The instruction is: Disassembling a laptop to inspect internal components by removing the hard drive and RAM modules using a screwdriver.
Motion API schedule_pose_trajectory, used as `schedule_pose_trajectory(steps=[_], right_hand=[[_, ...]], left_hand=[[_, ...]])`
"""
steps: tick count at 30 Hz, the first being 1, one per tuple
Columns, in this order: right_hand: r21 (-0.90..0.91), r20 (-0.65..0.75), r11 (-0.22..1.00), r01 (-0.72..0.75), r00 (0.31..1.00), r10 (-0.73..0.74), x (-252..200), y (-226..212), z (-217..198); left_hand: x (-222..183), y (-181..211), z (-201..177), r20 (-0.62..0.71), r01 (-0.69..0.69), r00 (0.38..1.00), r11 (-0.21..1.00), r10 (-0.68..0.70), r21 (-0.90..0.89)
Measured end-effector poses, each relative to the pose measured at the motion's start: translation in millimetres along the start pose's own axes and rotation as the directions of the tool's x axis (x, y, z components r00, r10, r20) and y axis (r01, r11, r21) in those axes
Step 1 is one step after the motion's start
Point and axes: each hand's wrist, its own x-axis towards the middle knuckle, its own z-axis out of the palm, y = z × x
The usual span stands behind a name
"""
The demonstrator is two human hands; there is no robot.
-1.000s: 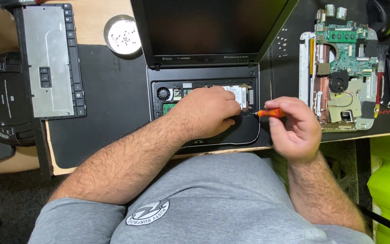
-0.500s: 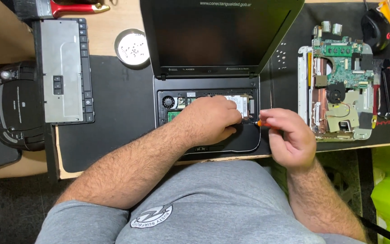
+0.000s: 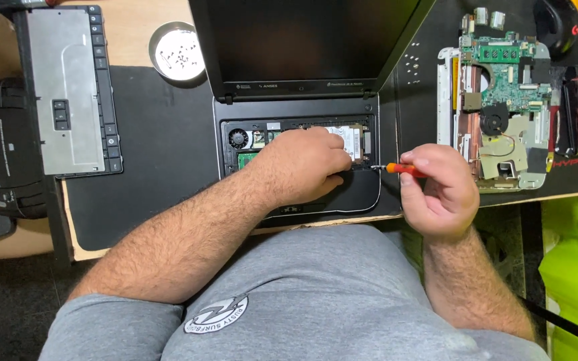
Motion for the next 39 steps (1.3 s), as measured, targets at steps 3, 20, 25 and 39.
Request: schedule_pose_trajectory(steps=[3, 20, 25, 39], right_hand=[[0.032, -0.019, 0.998, 0.047, 0.999, -0.047, -2, 6, 1], [0.121, -0.167, 0.993, -0.002, 0.986, 0.022, 13, -28, 22], [0.128, -0.182, 0.992, -0.018, 0.982, 0.041, 13, -31, 19], [0.179, -0.303, 0.980, -0.091, 0.942, 0.143, 0, -3, 20]], left_hand=[[0, -2, 2, -0.018, -0.015, 1.000, 1.000, 0.015, -0.022], [0, -15, 17, -0.321, -0.235, 0.932, 0.953, 0.166, -0.189], [-16, -20, -14, -0.316, -0.210, 0.932, 0.975, 0.178, -0.067], [-117, -130, -78, -0.584, 0.613, 0.603, 0.784, -0.543, -0.096]])
